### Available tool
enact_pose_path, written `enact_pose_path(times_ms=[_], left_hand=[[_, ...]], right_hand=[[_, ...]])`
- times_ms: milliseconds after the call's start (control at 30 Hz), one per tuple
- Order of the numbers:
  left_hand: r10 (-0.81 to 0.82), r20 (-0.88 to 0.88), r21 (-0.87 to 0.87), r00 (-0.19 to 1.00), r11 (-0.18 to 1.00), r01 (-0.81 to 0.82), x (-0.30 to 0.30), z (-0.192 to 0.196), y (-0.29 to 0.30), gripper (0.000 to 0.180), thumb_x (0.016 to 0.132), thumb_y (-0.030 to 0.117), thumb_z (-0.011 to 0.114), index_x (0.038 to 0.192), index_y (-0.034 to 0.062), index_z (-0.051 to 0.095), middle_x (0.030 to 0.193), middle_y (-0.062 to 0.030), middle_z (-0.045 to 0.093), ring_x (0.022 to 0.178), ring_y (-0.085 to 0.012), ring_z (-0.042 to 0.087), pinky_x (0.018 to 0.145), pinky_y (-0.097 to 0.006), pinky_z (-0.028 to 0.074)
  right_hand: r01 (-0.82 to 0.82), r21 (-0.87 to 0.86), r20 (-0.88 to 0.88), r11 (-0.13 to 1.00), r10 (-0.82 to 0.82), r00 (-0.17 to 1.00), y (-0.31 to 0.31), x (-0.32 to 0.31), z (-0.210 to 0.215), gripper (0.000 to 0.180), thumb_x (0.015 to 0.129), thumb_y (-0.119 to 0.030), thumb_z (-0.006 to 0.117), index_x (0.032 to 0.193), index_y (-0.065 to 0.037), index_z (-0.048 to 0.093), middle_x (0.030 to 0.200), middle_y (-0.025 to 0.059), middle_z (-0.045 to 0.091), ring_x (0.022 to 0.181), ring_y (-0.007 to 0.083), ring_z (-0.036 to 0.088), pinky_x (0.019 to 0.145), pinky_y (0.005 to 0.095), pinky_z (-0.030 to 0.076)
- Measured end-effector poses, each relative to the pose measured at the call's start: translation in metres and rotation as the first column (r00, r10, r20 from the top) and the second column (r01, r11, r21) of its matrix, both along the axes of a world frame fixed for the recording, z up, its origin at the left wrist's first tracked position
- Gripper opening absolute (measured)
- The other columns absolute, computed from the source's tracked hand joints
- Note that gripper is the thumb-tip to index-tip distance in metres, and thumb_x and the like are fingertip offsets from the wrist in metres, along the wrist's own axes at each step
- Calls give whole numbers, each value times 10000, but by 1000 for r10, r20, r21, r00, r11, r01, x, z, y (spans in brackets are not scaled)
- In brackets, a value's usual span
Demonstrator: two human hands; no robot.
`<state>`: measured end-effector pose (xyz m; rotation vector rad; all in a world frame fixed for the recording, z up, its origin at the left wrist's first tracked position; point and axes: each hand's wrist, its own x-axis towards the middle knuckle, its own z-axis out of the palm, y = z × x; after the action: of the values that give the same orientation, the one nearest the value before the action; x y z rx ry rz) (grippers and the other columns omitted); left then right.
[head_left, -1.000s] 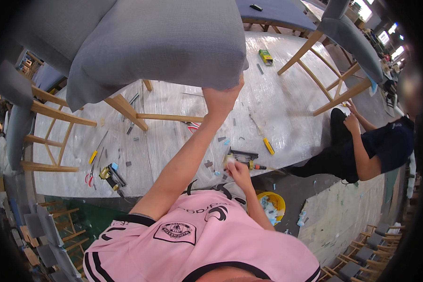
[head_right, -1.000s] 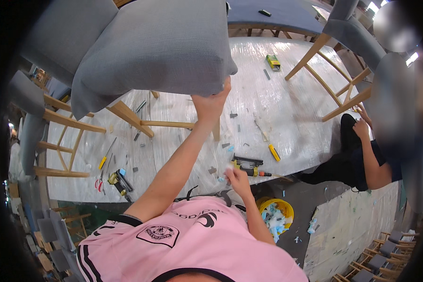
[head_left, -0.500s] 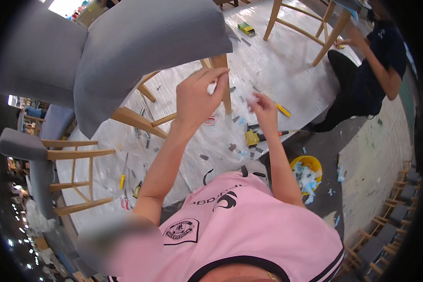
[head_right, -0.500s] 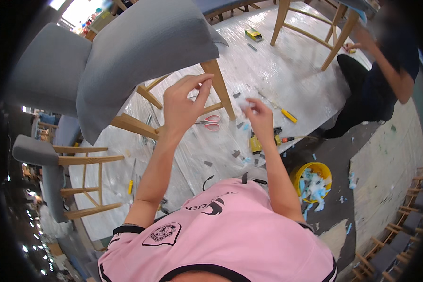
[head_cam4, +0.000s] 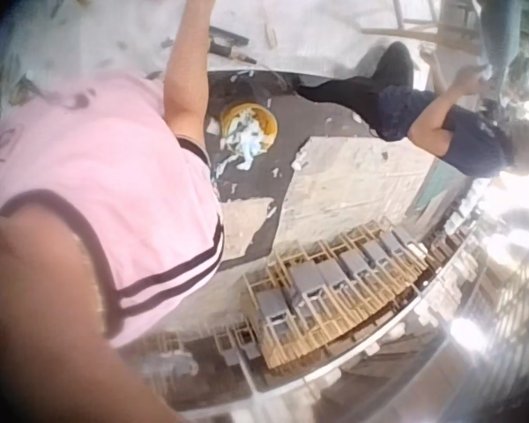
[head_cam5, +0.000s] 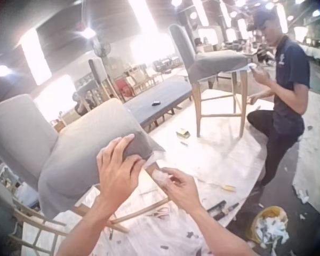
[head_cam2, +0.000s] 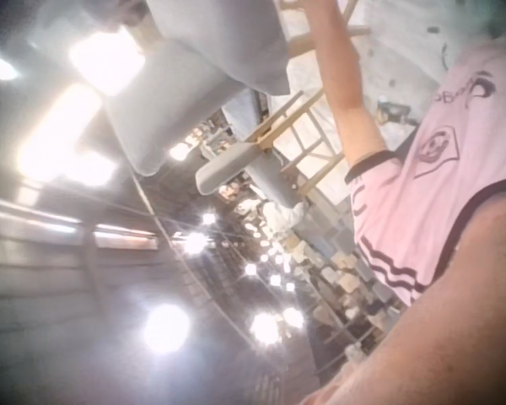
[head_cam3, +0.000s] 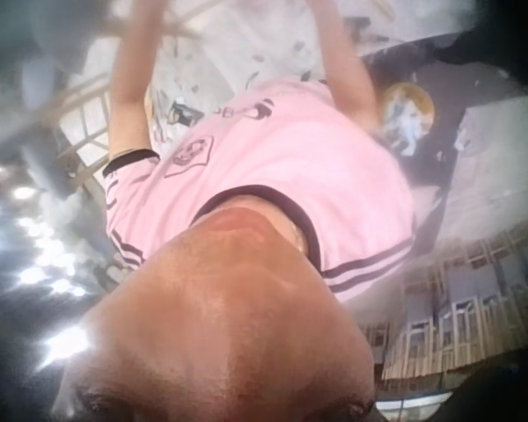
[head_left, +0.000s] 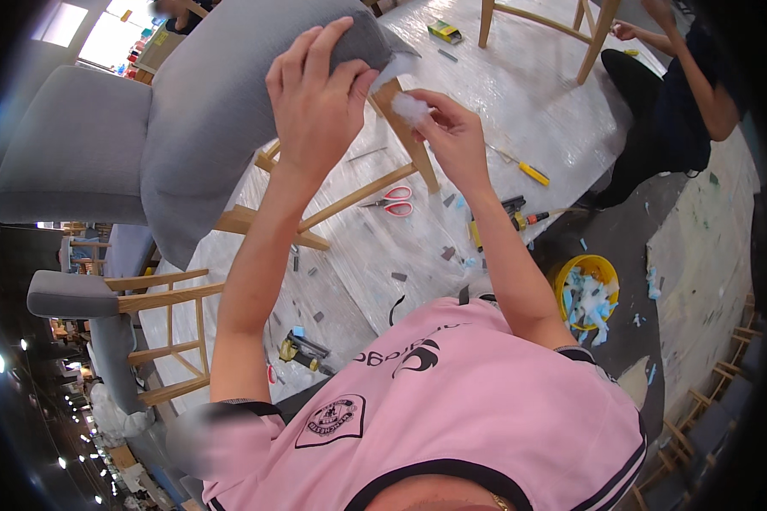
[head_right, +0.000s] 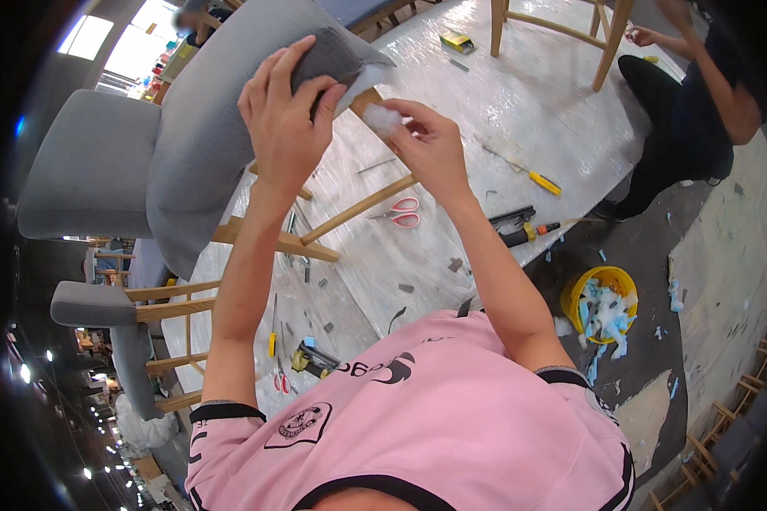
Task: The person stretches and secures gray fabric over a wooden chair frame, using a staple gun to attach the fabric to the underside. They trim excess fabric with scissors and tuck edges to ensure a smooth finish.
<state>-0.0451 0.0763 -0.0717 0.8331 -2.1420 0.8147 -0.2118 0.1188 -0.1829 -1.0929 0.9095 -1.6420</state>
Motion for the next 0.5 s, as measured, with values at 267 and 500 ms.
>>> enact_pose_path(times_ms=[267,500], left_hand=[[23,-124,213,992,977,3,-8,10,8,218,946,303,721,935,94,780,1424,9,563,1355,-278,396,1118,-506,223],[29,-125,275,992,961,7,-8,18,10,223,933,309,731,916,94,788,1421,10,563,1359,-281,400,1133,-506,221]], right_hand=[[-1,-174,-45,985,-6,999,-15,25,27,238,909,-34,714,1144,-3,745,890,70,751,705,103,669,655,251,543],[137,-134,-172,982,-159,972,-29,26,41,238,871,-181,764,1052,-27,777,763,93,746,627,141,678,637,285,546]])
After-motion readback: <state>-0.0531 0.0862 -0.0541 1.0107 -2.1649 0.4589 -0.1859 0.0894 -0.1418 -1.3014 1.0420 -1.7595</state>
